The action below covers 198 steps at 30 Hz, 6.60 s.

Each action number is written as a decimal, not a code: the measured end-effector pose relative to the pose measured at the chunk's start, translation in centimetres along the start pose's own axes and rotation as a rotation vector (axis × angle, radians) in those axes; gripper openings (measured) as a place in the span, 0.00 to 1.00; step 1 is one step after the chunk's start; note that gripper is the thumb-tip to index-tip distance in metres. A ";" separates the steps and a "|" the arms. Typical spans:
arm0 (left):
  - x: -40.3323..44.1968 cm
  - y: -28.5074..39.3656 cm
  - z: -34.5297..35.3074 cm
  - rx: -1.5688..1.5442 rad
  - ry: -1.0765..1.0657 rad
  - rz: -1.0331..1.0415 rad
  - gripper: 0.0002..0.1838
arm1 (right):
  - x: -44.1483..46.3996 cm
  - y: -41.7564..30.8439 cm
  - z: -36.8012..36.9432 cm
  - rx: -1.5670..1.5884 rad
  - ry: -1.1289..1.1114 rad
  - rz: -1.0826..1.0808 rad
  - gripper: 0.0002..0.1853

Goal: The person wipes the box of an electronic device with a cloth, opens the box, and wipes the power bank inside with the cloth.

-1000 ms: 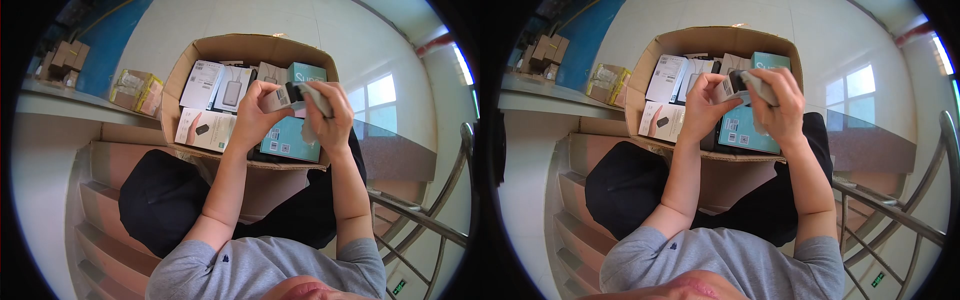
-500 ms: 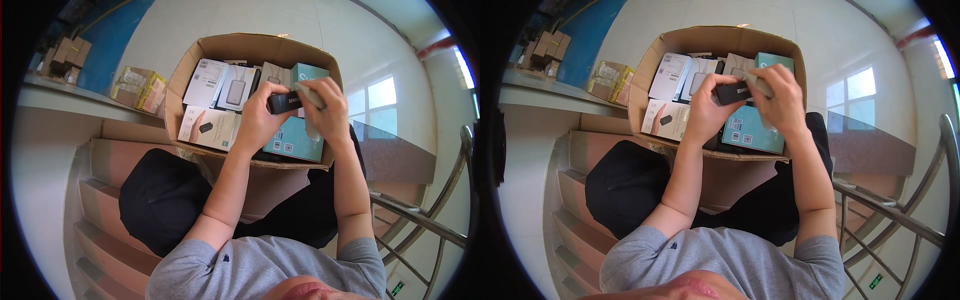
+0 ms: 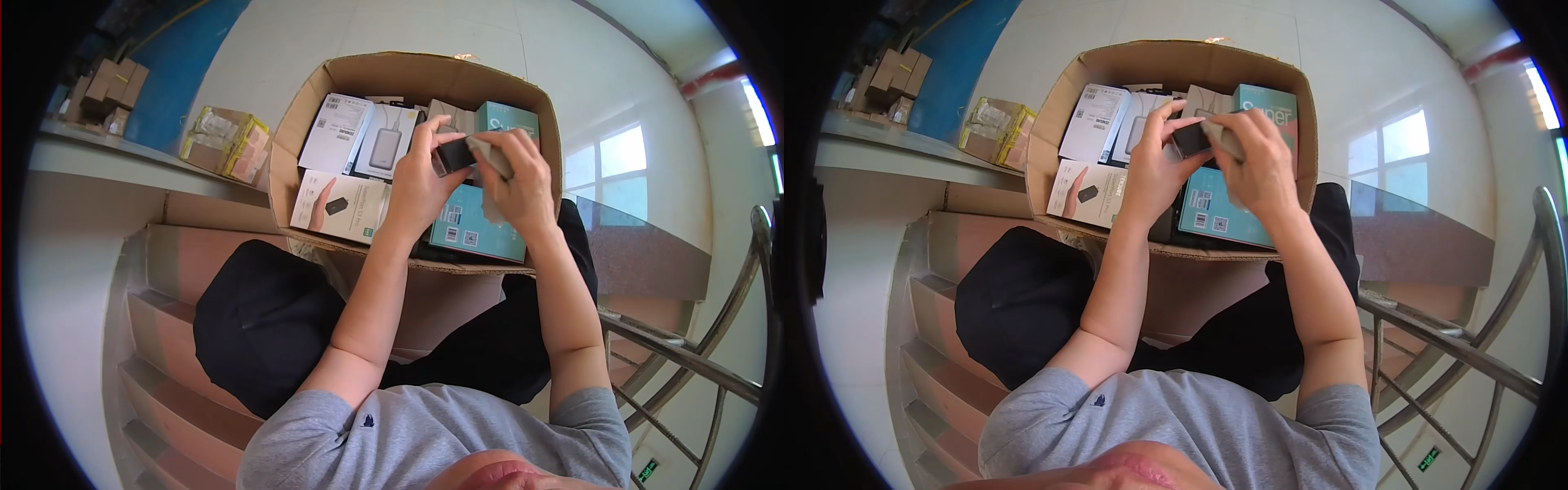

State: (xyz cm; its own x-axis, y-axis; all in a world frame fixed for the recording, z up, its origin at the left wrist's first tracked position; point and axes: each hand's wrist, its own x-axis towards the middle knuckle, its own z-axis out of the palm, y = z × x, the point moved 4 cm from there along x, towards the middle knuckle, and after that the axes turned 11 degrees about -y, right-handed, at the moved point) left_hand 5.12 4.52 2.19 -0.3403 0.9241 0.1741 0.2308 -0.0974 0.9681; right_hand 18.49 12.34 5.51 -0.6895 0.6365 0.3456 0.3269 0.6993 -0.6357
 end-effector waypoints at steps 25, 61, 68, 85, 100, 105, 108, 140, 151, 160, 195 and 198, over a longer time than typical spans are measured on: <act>-0.1 -0.6 -2.6 -0.023 -0.105 -0.141 0.30 | 0.5 4.3 -0.4 0.230 -0.023 0.347 0.10; -0.9 -3.2 -1.9 -0.712 0.194 -0.210 0.36 | -0.9 -0.4 1.1 0.469 0.034 0.128 0.24; -0.1 -4.7 -2.6 -0.818 0.196 -0.278 0.33 | -1.5 -2.1 1.8 0.212 0.077 -0.159 0.21; -0.8 -1.2 -3.5 -0.678 -0.003 -0.230 0.26 | -0.2 -1.2 -0.1 0.351 0.024 -0.200 0.24; -0.5 -3.4 -5.1 -0.739 0.319 -0.265 0.24 | 0.0 -1.6 -1.6 0.095 0.261 -0.139 0.21; -0.4 -3.6 -2.5 -0.638 0.212 -0.200 0.23 | -0.1 -4.1 2.0 -0.211 -0.043 -0.259 0.21; -0.4 -3.9 -3.0 -0.678 0.169 -0.218 0.24 | 0.3 -2.7 1.8 -0.173 -0.068 -0.275 0.19; -0.5 -3.9 -0.2 -1.074 -0.257 -0.202 0.49 | -0.4 -2.9 2.0 -0.055 0.029 -0.260 0.18; -0.6 -3.2 0.1 -1.024 -0.180 -0.281 0.48 | -0.1 -3.7 1.2 -0.096 0.182 -0.224 0.18; -0.9 -3.1 0.5 -1.025 -0.229 -0.281 0.47 | 0.7 -3.3 0.2 -0.069 0.212 -0.184 0.22; -1.2 -5.1 -0.2 -0.966 -0.307 -0.272 0.44 | -0.1 -5.1 1.9 -0.051 0.050 -0.379 0.23; -1.3 -3.0 0.1 -1.015 -0.220 -0.273 0.45 | 0.9 -2.8 -0.1 -0.072 0.164 -0.230 0.22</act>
State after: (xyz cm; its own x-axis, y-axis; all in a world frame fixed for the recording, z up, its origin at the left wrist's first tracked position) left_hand 4.96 3.69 -0.90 -0.0705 0.9975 -0.0084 -0.7282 -0.0457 0.6839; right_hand 16.99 10.93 7.66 -0.6392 0.4987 0.5854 0.2237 0.8489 -0.4790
